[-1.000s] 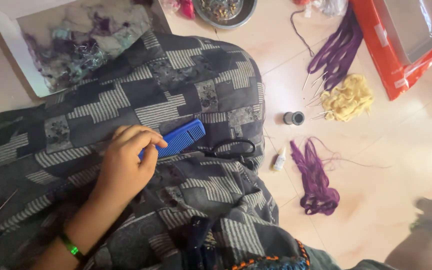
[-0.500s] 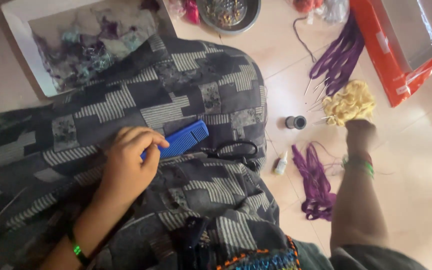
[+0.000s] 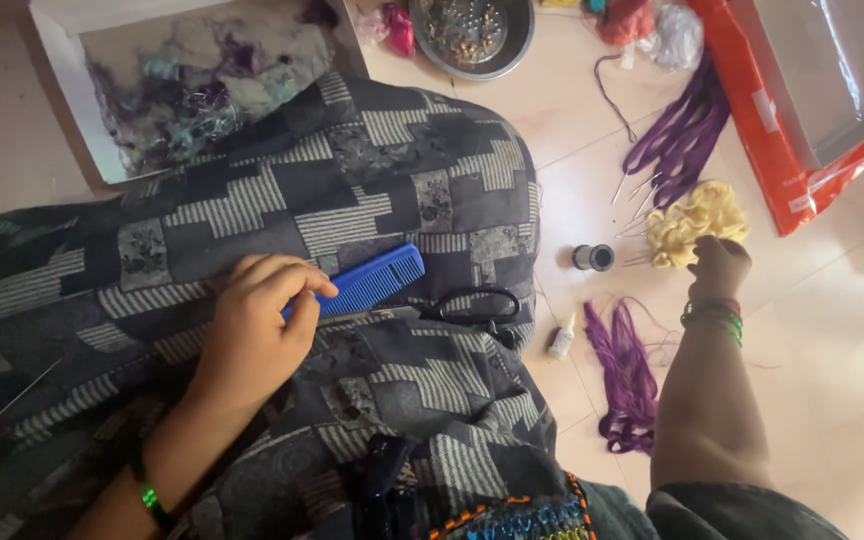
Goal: Attach decorative tassels to the edge of a purple and gold fabric garment using a needle and thread.
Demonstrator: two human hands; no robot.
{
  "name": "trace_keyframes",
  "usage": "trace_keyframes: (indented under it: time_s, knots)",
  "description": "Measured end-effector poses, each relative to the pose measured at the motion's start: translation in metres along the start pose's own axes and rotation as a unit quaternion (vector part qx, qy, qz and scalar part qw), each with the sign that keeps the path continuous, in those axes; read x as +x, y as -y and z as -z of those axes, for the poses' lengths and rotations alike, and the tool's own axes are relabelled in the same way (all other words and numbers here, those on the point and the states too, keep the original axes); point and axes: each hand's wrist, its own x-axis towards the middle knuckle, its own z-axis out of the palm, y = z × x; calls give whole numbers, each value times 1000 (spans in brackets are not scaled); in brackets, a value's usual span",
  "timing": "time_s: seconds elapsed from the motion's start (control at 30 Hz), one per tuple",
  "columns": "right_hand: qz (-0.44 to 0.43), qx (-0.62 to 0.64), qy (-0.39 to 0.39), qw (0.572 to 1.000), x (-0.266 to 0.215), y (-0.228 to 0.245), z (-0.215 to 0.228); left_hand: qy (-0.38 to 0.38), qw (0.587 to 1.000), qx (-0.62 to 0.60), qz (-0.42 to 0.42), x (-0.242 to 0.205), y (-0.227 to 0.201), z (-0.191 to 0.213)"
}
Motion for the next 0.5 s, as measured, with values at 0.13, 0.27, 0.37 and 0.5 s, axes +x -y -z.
trace_keyframes:
  time_s: [0.13, 0.27, 0.37, 0.5]
  knots:
    - [13, -100, 8, 995, 3, 0, 0, 10, 1000, -4, 0, 4, -1, -5]
    - [35, -300, 70, 951, -3, 7, -24, 4, 1000, -3, 0, 3, 0, -6]
    - [-17, -268, 72, 961, 9, -12, -23, 3, 1000, -6, 6, -1, -1, -2]
    - [-26, -9, 93, 995, 7, 4, 11, -2, 1000, -13, 12, 4, 2, -4]
